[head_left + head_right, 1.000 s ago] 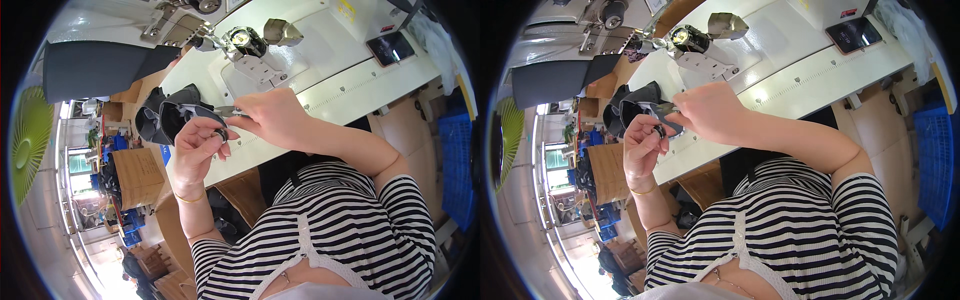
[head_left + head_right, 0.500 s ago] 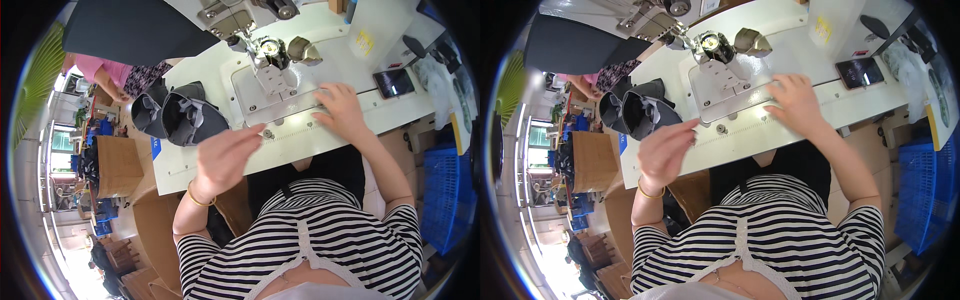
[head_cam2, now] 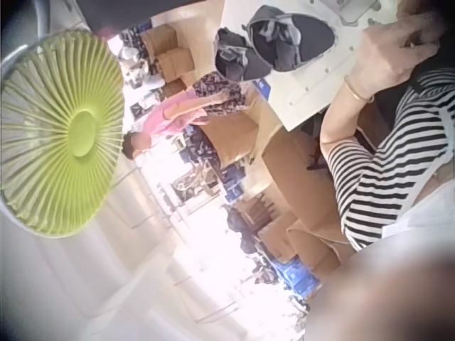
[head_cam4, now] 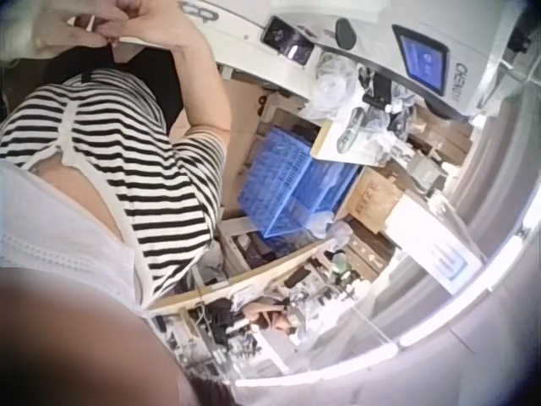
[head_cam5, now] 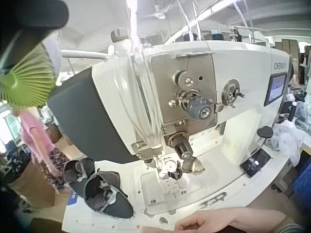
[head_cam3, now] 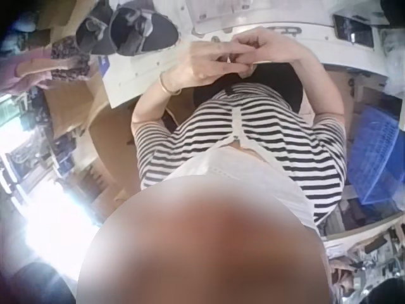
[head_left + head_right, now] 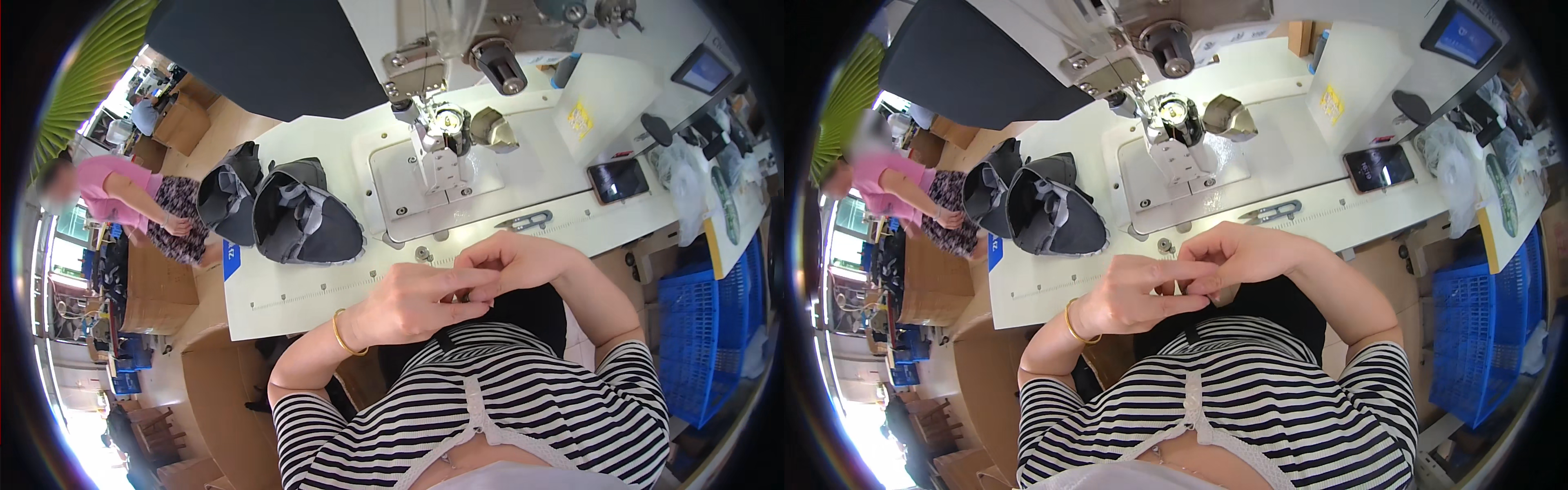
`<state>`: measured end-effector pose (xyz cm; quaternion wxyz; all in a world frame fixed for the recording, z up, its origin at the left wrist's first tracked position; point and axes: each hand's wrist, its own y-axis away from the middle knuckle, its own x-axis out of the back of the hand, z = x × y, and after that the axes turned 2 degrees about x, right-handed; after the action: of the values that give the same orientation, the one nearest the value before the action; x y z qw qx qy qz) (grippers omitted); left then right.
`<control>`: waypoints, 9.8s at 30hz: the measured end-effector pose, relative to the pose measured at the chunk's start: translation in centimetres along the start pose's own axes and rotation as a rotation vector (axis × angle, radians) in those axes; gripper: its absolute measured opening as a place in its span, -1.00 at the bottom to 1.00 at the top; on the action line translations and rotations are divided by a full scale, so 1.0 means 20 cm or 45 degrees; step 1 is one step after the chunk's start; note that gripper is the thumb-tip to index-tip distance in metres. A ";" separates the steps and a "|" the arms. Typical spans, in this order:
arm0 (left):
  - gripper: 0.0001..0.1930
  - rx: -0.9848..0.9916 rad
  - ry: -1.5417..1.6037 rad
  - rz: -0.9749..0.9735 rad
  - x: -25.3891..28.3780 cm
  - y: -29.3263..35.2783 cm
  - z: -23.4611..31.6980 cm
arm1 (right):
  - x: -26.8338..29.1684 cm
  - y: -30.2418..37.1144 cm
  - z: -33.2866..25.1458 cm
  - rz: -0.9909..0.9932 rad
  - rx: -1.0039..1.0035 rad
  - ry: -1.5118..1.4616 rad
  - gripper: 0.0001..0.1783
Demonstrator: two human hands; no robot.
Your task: Sewing and assembling shoe components using an industrial sewing machine and handling material from boxes.
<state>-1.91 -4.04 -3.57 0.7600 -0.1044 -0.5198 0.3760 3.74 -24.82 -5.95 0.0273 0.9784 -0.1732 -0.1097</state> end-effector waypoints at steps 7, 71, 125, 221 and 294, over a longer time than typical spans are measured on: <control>-0.71 -0.015 0.018 0.024 0.01 0.08 -0.06 | -0.01 -0.04 -0.06 0.143 -0.059 0.009 -0.83; -0.79 0.884 1.825 0.844 0.09 -0.40 -0.98 | 0.66 -0.08 -0.17 1.151 0.102 0.014 -0.42; -0.80 0.414 0.502 0.729 -0.12 -1.07 0.11 | 0.16 0.54 -0.99 1.503 1.838 0.354 -0.68; -0.89 0.546 0.316 0.933 -0.11 -1.10 0.04 | 0.29 0.38 -0.81 1.752 1.488 1.115 -0.93; -0.53 0.256 0.438 -0.442 -0.67 -0.29 0.03 | 0.31 0.18 -0.01 0.679 -0.285 1.488 -0.67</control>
<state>-2.09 -17.23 -9.67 0.8968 0.0000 -0.3531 0.2664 8.31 -30.43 -6.68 0.2451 0.7914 -0.3543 0.4337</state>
